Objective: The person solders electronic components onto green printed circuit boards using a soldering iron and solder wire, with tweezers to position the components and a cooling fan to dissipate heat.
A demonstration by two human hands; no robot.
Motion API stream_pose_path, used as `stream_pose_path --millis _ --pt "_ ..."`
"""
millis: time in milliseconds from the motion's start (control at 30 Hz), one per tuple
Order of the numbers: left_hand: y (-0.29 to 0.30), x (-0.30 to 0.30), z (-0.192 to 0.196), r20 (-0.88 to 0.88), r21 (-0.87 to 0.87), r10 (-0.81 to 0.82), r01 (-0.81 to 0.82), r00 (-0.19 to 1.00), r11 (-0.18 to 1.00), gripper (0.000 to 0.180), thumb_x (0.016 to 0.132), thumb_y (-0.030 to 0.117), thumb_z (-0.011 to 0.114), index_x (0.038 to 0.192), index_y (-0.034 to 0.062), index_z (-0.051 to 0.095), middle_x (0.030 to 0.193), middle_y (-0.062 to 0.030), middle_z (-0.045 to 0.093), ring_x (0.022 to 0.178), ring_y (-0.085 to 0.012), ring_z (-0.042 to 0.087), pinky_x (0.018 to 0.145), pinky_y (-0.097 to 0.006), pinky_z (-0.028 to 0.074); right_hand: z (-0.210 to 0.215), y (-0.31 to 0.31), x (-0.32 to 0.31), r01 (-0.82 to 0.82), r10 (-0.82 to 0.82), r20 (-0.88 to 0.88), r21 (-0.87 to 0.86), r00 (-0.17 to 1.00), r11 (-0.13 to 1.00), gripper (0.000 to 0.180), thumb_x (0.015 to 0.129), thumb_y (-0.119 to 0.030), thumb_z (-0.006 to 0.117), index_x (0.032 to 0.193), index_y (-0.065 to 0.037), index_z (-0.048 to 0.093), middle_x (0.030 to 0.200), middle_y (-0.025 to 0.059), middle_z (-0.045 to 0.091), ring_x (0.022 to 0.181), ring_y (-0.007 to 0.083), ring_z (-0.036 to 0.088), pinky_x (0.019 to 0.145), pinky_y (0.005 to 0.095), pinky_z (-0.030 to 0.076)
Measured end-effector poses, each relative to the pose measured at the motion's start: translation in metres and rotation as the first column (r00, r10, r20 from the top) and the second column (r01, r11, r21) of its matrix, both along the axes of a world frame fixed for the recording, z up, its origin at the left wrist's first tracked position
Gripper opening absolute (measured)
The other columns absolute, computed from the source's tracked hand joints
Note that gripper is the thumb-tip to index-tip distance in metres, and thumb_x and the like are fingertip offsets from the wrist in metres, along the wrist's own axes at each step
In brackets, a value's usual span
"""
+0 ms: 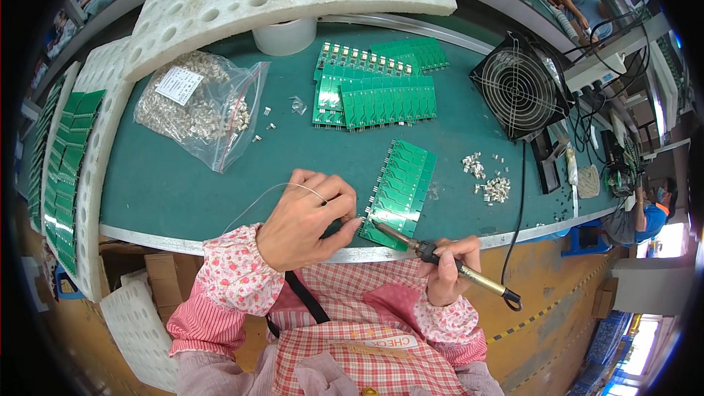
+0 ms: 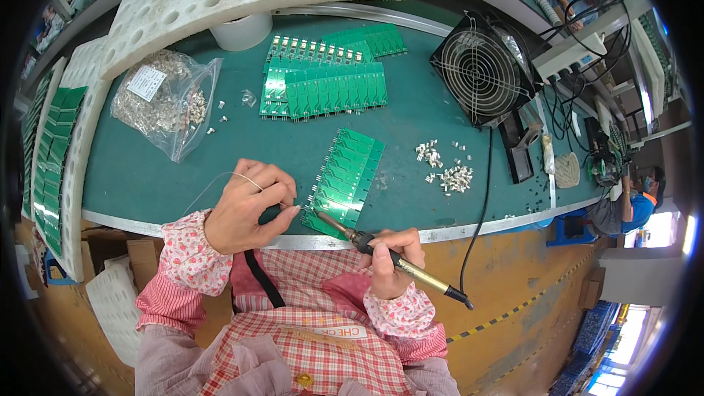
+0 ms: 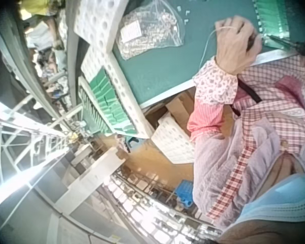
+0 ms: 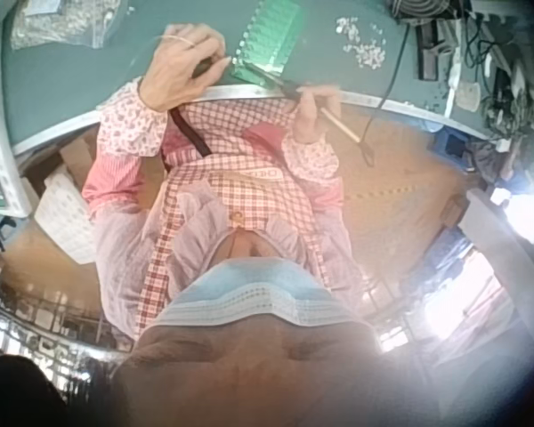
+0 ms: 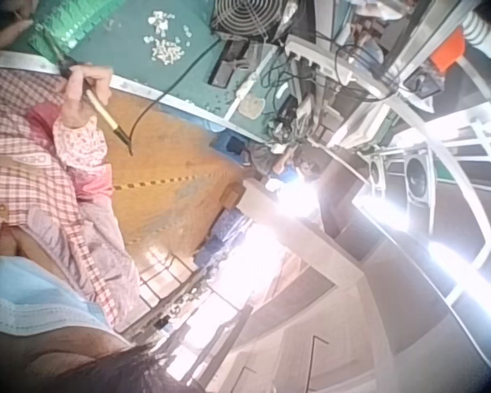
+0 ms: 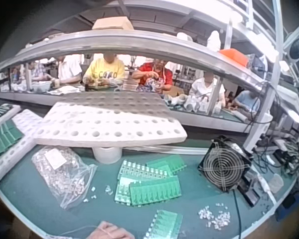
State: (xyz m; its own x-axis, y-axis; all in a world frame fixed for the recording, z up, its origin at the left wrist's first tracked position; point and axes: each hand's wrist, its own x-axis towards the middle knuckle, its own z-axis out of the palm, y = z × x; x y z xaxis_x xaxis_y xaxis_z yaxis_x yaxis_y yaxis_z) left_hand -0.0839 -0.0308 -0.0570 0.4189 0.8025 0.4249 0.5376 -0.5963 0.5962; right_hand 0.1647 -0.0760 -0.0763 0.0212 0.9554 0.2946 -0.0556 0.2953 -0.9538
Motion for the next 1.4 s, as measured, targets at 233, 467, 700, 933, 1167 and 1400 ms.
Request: stream_pose_path --millis 233,467,700,933,1167,1400 --pt "0.000 0.002 0.001 -0.034 0.001 0.001 -0.001 0.999 1.000 0.017 0.077 0.011 0.073 0.078 0.0095 0.056 0.091 -0.0019 0.059 0.082 -0.0218 0.055 0.081 -0.037 0.036 0.003 0.000 -0.002 0.000 0.000 0.022 -0.004 1.000 1.000 0.016 0.095 -0.014 0.056 0.091 -0.001 0.047 0.062 0.0106 0.058 0.048 0.0130 0.057 0.047 0.0256 0.047" --pt "0.000 0.002 -0.001 -0.036 0.016 -0.001 0.002 0.999 1.000 0.017 0.078 0.012 0.073 0.081 0.0093 0.057 0.092 -0.0023 0.058 0.082 -0.0225 0.054 0.081 -0.037 0.036 0.001 0.001 0.002 -0.059 0.037 0.150 0.140 0.988 0.988 0.011 0.091 -0.005 0.060 0.089 0.002 0.050 0.063 0.0094 0.059 0.048 0.0135 0.059 0.047 0.0258 0.048" --pt "-0.001 0.001 -0.001 -0.032 0.024 -0.001 0.001 0.999 1.000 0.015 0.078 0.012 0.073 0.081 0.0099 0.059 0.093 -0.0023 0.058 0.085 -0.0229 0.055 0.083 -0.037 0.036 0.005 0.003 0.000 -0.052 0.045 0.101 0.068 0.994 0.996 0.011 0.091 -0.007 0.058 0.089 0.001 0.050 0.062 0.0093 0.059 0.049 0.0136 0.059 0.047 0.0254 0.047" --pt "-0.001 0.001 0.000 -0.041 0.013 -0.001 0.002 0.999 1.000 0.013 0.079 0.014 0.073 0.081 0.0108 0.061 0.093 -0.0017 0.057 0.085 -0.0226 0.055 0.082 -0.038 0.037 0.004 0.004 0.001 -0.052 0.049 0.080 0.035 0.996 0.998 0.013 0.093 -0.009 0.056 0.090 0.000 0.047 0.062 0.0099 0.058 0.049 0.0121 0.057 0.047 0.0250 0.047" --pt "-0.002 0.001 0.000 -0.043 0.041 0.013 -0.011 0.999 0.999 0.013 0.080 0.016 0.073 0.083 0.0115 0.061 0.092 -0.0015 0.058 0.084 -0.0220 0.056 0.081 -0.038 0.038 0.002 0.002 0.002 -0.043 0.038 0.091 0.048 0.995 0.998 0.013 0.093 -0.010 0.056 0.090 0.000 0.048 0.063 0.0100 0.058 0.049 0.0123 0.058 0.046 0.0243 0.047" --pt "-0.001 0.001 0.003 0.003 0.012 0.056 -0.056 0.998 0.998 0.016 0.081 0.014 0.069 0.081 0.0090 0.054 0.082 -0.0028 0.053 0.079 -0.0226 0.054 0.080 -0.039 0.037 -0.002 -0.006 0.004 0.022 -0.022 0.007 0.035 1.000 0.999 0.014 0.093 -0.011 0.056 0.091 0.000 0.048 0.062 0.0106 0.058 0.048 0.0120 0.057 0.047 0.0236 0.047"
